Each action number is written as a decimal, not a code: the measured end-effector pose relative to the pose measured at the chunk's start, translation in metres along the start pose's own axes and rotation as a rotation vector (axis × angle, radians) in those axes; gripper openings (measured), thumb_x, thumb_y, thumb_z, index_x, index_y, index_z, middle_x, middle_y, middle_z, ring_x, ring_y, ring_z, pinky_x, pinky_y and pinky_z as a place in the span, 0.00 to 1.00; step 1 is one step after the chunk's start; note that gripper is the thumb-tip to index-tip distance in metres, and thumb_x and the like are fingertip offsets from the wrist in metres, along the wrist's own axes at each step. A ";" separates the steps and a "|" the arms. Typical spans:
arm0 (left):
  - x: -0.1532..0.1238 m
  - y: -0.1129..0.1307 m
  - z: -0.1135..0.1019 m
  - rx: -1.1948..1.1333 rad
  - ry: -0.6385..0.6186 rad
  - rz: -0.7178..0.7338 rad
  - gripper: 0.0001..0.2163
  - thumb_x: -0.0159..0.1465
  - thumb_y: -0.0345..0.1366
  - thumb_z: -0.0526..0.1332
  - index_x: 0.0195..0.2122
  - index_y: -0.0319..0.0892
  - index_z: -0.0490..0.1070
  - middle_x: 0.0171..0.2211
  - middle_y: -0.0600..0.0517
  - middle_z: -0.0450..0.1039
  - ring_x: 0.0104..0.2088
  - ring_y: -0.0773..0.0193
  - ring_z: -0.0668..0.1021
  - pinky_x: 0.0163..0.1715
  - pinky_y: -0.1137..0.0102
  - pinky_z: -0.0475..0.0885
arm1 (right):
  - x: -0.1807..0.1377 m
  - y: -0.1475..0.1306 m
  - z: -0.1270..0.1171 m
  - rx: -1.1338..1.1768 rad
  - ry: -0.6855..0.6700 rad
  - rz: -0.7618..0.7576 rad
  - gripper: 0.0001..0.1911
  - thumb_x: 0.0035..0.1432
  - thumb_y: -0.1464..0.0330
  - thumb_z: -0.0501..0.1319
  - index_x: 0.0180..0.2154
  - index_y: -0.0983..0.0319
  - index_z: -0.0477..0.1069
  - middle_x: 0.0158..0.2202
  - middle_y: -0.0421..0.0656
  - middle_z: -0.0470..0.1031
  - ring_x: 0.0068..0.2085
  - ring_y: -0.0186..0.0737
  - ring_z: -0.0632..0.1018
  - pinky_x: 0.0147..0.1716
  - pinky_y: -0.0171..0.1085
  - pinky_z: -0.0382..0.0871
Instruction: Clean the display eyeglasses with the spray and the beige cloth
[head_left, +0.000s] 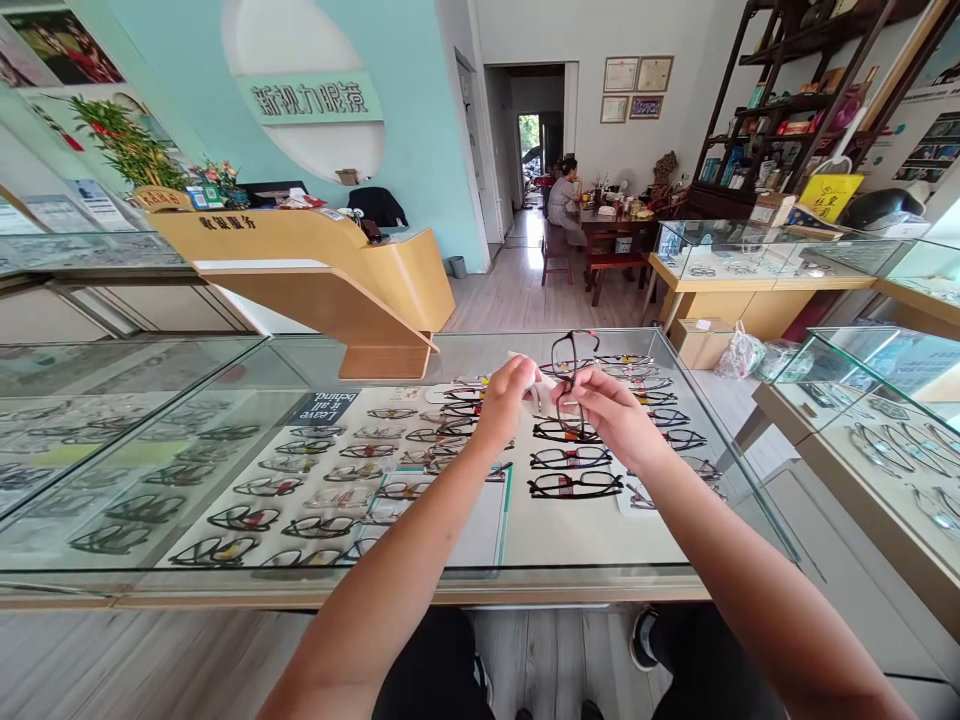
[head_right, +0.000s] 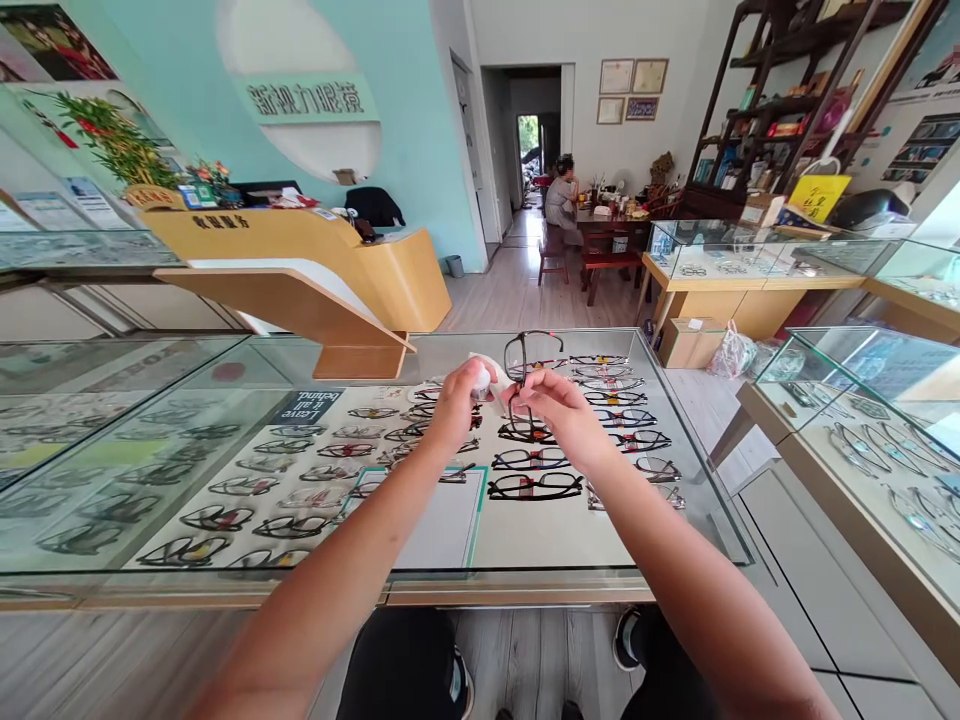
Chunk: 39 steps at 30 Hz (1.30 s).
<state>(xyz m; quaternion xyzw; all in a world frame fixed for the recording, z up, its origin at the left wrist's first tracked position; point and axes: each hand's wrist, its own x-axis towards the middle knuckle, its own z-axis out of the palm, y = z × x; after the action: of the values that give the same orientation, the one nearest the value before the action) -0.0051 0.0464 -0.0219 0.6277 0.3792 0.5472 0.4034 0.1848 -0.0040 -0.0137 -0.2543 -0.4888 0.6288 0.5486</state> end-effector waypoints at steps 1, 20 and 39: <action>-0.001 0.000 0.000 0.074 0.028 0.016 0.23 0.71 0.60 0.56 0.30 0.46 0.69 0.28 0.53 0.67 0.31 0.60 0.71 0.36 0.63 0.68 | -0.001 0.001 0.001 -0.019 -0.016 0.003 0.13 0.62 0.57 0.76 0.38 0.54 0.77 0.41 0.42 0.85 0.45 0.44 0.81 0.54 0.44 0.73; -0.010 0.011 0.003 0.169 0.037 0.160 0.21 0.71 0.58 0.61 0.30 0.46 0.71 0.31 0.50 0.71 0.35 0.56 0.71 0.38 0.63 0.65 | 0.006 0.001 -0.004 0.288 0.102 0.049 0.13 0.60 0.61 0.77 0.37 0.56 0.75 0.43 0.41 0.85 0.40 0.37 0.83 0.43 0.36 0.78; 0.019 -0.003 -0.037 0.082 0.203 -0.008 0.15 0.64 0.52 0.68 0.39 0.46 0.73 0.36 0.52 0.73 0.41 0.55 0.77 0.46 0.63 0.71 | 0.008 -0.002 -0.009 0.317 0.116 0.025 0.12 0.60 0.63 0.77 0.35 0.56 0.75 0.44 0.41 0.86 0.40 0.37 0.82 0.41 0.37 0.78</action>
<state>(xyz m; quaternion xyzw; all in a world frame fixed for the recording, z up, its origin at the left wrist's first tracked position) -0.0400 0.0684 -0.0146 0.5835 0.4426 0.5903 0.3393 0.1915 0.0062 -0.0133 -0.2065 -0.3476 0.6890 0.6015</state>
